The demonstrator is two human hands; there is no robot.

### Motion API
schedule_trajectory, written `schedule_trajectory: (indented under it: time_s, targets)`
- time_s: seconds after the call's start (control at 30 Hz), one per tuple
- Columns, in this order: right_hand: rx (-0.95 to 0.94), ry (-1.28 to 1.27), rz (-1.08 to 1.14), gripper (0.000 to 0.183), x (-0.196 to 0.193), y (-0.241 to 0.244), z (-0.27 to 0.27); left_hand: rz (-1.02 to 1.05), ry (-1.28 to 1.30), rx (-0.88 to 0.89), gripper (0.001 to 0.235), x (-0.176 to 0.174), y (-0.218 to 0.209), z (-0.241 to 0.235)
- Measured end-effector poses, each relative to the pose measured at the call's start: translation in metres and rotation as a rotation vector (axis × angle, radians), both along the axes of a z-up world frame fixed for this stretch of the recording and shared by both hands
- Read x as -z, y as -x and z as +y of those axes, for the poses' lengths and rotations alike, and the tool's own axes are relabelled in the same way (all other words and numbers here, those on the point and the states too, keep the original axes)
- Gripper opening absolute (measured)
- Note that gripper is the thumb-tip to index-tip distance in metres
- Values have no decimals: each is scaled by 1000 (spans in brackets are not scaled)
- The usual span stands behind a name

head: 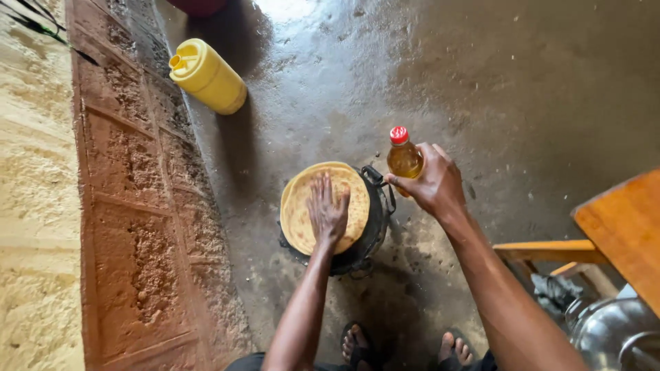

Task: Cooking flatbread on a portable stove by flipping it and applying oil.

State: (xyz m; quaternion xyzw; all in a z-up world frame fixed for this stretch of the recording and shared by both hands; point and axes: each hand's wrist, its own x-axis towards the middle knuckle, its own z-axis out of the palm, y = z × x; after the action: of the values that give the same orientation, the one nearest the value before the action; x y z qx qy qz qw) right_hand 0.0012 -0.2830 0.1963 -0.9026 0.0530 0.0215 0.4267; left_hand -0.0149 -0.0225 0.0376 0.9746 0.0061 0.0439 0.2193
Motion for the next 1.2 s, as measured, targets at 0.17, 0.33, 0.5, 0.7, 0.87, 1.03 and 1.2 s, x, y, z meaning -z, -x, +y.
schedule_trajectory:
  time_s: [0.17, 0.33, 0.5, 0.7, 0.87, 1.03, 1.2]
  targets:
    - [37, -12, 11, 67, 1, -6, 4, -10, -38, 404, 79, -4, 0, -1]
    - [32, -1, 34, 68, -2, 2, 9, 12, 13, 161, 79, 15, -9, 6]
    - [13, 28, -2, 65, 3, -2, 8, 47, 119, 147, 75, -5, 7, -5]
    - [5, 16, -13, 66, -2, 3, 10, -27, -111, 234, 79, 18, 1, 3]
    - [2, -3, 32, 65, 0, 5, 12, 99, 142, 355, 83, -30, 17, -9]
    - [31, -3, 35, 65, -4, 9, 4, 33, -8, 331, 79, -21, 12, 0]
    - [27, -6, 46, 66, -3, 8, -5, 113, 356, 92, 76, -19, 17, -17]
